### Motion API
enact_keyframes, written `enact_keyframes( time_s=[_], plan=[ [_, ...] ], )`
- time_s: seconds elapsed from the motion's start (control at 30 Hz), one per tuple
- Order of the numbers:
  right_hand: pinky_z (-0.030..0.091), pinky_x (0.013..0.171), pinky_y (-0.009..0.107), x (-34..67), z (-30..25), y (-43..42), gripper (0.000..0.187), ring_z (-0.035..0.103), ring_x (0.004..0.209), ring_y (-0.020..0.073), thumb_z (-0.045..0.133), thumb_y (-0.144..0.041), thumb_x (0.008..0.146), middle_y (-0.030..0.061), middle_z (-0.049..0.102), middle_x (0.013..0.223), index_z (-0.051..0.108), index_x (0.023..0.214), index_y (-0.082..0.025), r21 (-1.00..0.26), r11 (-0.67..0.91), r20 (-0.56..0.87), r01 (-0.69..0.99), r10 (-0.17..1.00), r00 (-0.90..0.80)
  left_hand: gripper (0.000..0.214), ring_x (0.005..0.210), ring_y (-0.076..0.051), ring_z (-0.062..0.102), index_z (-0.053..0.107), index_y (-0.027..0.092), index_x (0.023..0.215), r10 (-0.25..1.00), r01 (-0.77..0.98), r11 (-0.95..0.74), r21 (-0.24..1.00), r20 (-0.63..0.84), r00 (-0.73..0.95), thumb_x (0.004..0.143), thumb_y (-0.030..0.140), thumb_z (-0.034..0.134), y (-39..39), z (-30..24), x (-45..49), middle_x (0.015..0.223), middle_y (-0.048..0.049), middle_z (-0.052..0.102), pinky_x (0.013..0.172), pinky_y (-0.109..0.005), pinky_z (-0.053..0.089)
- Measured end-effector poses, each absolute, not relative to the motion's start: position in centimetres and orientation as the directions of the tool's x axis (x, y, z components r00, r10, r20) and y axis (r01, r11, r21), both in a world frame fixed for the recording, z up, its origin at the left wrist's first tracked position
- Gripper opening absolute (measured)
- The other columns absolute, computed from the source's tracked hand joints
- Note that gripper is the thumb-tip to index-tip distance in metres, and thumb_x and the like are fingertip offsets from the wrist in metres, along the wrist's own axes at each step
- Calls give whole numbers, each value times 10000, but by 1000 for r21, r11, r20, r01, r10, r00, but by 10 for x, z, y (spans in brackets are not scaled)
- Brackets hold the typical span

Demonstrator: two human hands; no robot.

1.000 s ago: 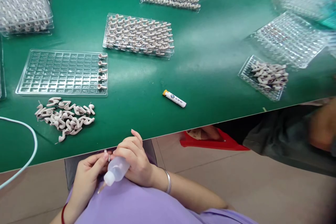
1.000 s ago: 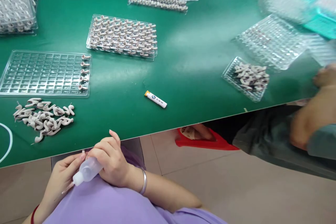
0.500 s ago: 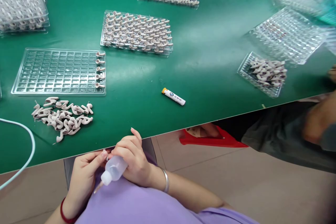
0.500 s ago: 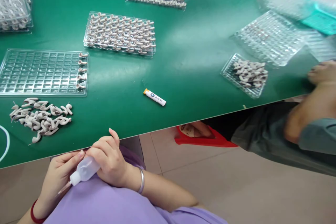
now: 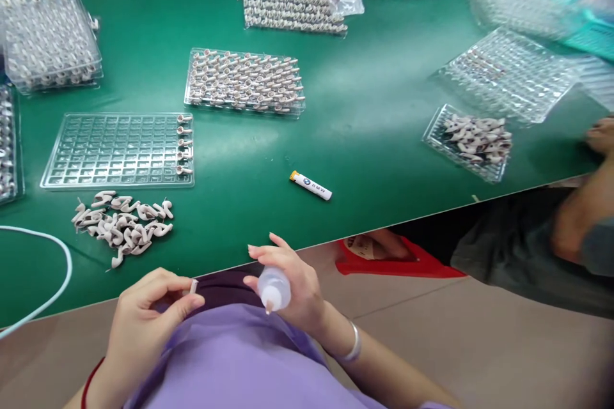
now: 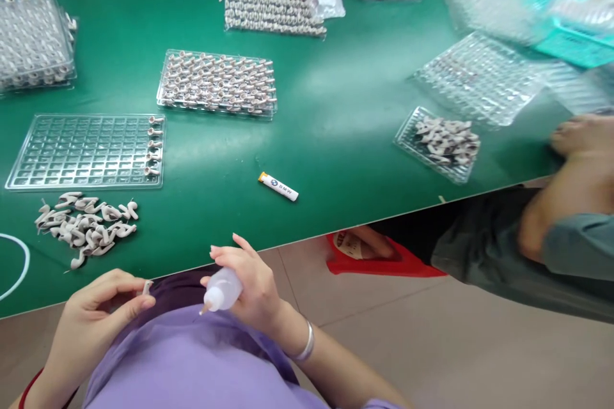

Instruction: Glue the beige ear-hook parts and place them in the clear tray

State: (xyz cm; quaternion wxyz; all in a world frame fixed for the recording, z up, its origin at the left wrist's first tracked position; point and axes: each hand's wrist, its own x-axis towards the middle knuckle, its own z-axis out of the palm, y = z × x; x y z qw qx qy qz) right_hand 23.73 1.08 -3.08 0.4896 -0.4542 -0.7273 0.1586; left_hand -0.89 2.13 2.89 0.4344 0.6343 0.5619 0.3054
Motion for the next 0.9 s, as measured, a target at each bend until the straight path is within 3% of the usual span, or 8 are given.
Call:
enact_keyframes(
  time_s=[0.17, 0.27, 0.47, 0.77, 0.9],
  plan=[
    [600, 881, 455, 234, -19, 17, 273, 714, 823, 208, 696, -224, 855, 58, 707, 894, 556, 1089, -217, -804, 450, 505, 389, 862, 48, 63, 631, -121, 624, 740, 234, 758, 948, 594, -306, 743, 183, 259, 778, 294, 745, 75, 42, -7, 705, 18, 688, 572, -218, 484],
    [610, 814, 397, 230, -15, 31, 265, 694, 839, 201, 702, -214, 851, 50, 687, 895, 559, 1074, -226, -813, 466, 526, 349, 844, 99, 133, 703, -154, 655, 750, 228, 788, 922, 708, -383, 594, 290, 256, 822, 332, 674, 124, 53, -11, 762, -2, 716, 665, -268, 505],
    [583, 672, 306, 224, -17, 48, 202, 667, 748, 172, 710, -238, 848, 25, 662, 844, 560, 983, -234, -861, 407, 464, 306, 874, 144, 166, 813, -216, 703, 760, 268, 784, 915, 777, -403, 484, 201, 349, 815, 282, 598, 189, 52, -22, 851, -3, 769, 754, -313, 509],
    [578, 688, 319, 227, -21, 44, 211, 664, 763, 174, 719, -241, 842, 22, 659, 846, 559, 980, -234, -880, 369, 429, 298, 888, 166, 204, 853, -261, 715, 748, 283, 804, 934, 846, -341, 409, 42, 356, 799, 354, 556, 192, 57, -20, 893, -7, 782, 826, -353, 503],
    [575, 686, 317, 227, -20, 44, 199, 662, 767, 174, 713, -240, 847, 23, 658, 839, 560, 974, -234, -881, 367, 428, 299, 887, 172, 228, 809, -244, 700, 735, 275, 834, 941, 869, -326, 374, 34, 338, 812, 393, 542, 183, 69, -22, 881, -8, 770, 775, -333, 494]
  ],
)
